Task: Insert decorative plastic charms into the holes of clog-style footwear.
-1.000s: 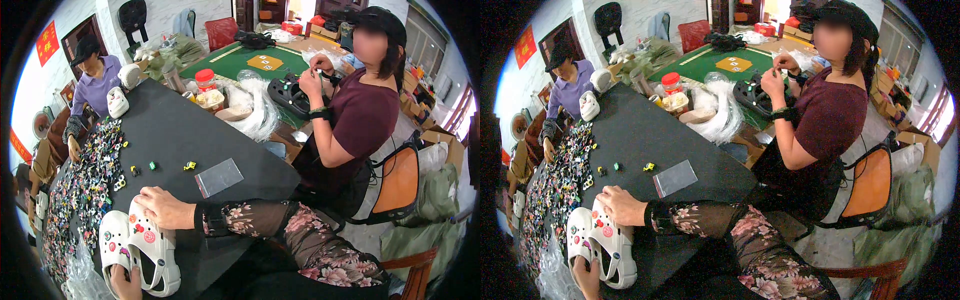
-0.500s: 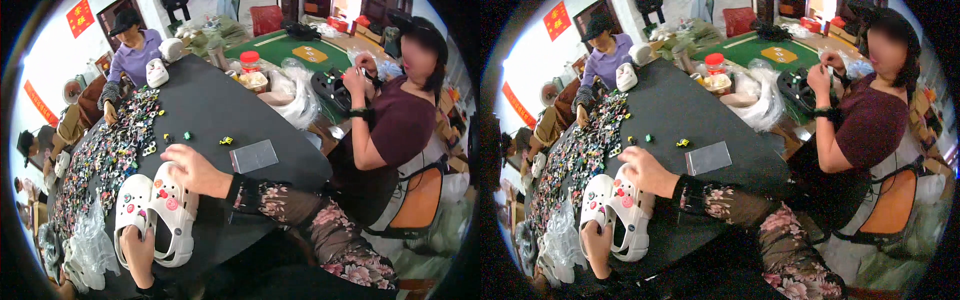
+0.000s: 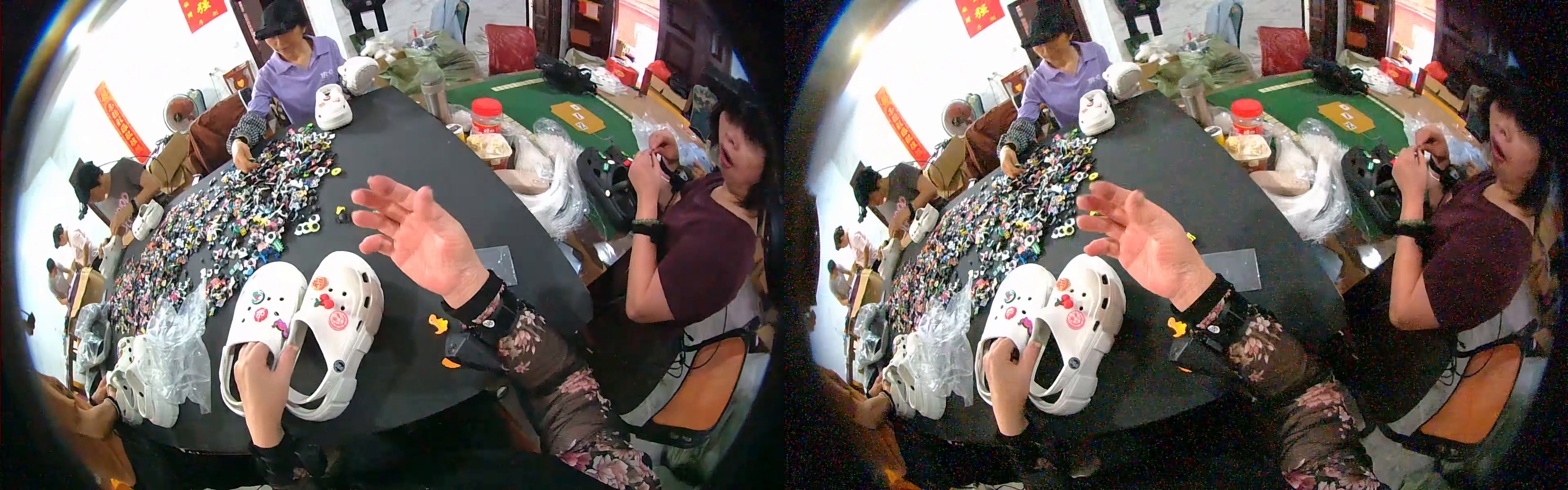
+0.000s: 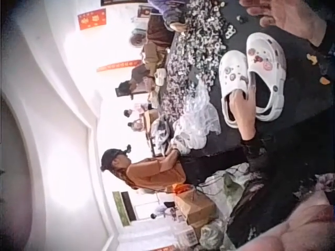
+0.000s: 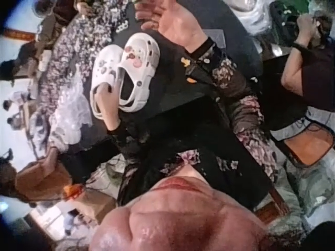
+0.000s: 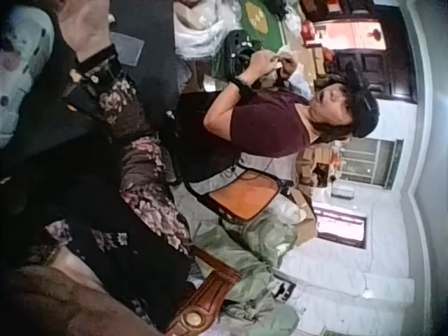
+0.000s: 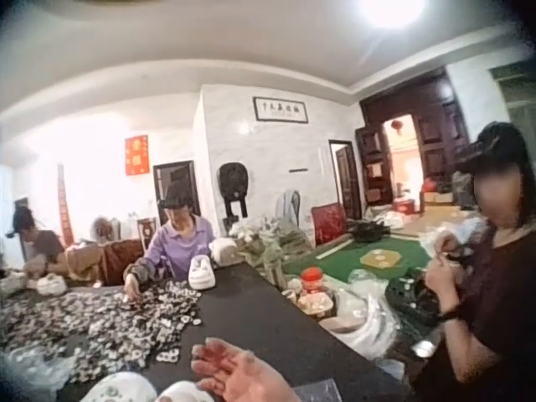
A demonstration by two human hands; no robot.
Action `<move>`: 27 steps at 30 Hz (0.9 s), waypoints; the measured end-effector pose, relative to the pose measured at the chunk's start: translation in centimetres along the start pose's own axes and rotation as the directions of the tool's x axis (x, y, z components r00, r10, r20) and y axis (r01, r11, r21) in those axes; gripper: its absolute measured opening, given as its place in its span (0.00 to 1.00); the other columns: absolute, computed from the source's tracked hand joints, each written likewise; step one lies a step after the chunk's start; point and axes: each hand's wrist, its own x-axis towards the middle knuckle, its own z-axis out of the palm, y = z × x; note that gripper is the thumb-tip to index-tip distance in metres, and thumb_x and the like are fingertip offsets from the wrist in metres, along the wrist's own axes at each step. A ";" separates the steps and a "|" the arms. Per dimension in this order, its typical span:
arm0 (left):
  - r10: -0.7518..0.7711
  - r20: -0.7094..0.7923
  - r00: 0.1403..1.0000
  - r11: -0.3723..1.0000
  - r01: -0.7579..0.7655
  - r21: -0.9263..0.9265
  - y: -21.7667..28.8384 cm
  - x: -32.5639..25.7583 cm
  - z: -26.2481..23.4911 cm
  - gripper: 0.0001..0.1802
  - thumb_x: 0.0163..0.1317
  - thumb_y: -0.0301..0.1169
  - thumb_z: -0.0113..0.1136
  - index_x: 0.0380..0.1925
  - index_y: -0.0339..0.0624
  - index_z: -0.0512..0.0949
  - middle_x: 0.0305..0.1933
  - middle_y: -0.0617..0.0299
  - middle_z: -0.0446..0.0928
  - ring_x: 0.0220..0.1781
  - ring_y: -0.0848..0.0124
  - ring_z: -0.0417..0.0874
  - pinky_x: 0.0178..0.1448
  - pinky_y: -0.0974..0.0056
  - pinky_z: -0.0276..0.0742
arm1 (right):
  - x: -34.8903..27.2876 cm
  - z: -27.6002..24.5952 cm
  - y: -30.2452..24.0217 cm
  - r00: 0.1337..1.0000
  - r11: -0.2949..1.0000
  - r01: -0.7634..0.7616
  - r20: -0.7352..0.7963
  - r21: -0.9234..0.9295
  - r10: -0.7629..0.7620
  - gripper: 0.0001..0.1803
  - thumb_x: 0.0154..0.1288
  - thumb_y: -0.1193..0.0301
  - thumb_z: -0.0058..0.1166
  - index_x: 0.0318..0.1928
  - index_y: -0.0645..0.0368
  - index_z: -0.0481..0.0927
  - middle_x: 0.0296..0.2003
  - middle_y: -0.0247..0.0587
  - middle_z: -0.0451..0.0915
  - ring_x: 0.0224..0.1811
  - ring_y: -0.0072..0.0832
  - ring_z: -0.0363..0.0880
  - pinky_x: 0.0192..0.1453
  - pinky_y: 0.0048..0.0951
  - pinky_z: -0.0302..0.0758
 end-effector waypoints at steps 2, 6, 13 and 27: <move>-0.014 0.005 1.000 1.000 0.014 0.006 -0.1 0.3 0.1 0.20 0.47 0.30 0.66 0.15 0.30 0.65 0.20 0.47 0.67 0.24 0.52 0.68 0.30 0.54 0.61 | -0.1 -0.3 0.2 0.993 1.000 0.025 -0.112 0.018 -0.023 0.17 0.65 0.60 0.52 0.46 0.60 0.75 0.41 0.40 0.78 0.40 0.28 0.78 0.42 0.32 0.75; -0.044 0.012 0.999 0.999 0.044 -0.013 0.1 0.6 0.7 0.21 0.47 0.29 0.66 0.15 0.29 0.62 0.18 0.48 0.64 0.21 0.55 0.64 0.27 0.56 0.58 | 0.4 -1.1 0.1 0.955 0.960 -0.002 -0.286 -0.280 -0.081 0.17 0.67 0.59 0.51 0.25 0.56 0.74 0.20 0.33 0.74 0.18 0.21 0.71 0.29 0.27 0.73; 0.005 0.012 1.000 1.000 -0.005 -0.004 -0.6 0.7 0.7 0.18 0.49 0.27 0.63 0.17 0.29 0.63 0.20 0.49 0.64 0.22 0.59 0.64 0.29 0.58 0.59 | 0.0 -0.5 1.5 0.995 0.230 0.090 0.077 -0.969 -0.064 0.16 0.64 0.62 0.53 0.33 0.65 0.80 0.22 0.47 0.77 0.25 0.25 0.74 0.32 0.31 0.71; -0.064 0.048 0.997 0.993 0.068 -0.097 -1.6 1.4 -0.2 0.14 0.46 0.26 0.64 0.19 0.28 0.68 0.22 0.48 0.69 0.25 0.55 0.70 0.31 0.56 0.64 | 0.3 -8.2 -3.3 0.965 -0.594 -0.253 -0.241 -0.764 -0.102 0.16 0.58 0.62 0.54 0.36 0.66 0.80 0.34 0.56 0.80 0.37 0.47 0.81 0.44 0.41 0.76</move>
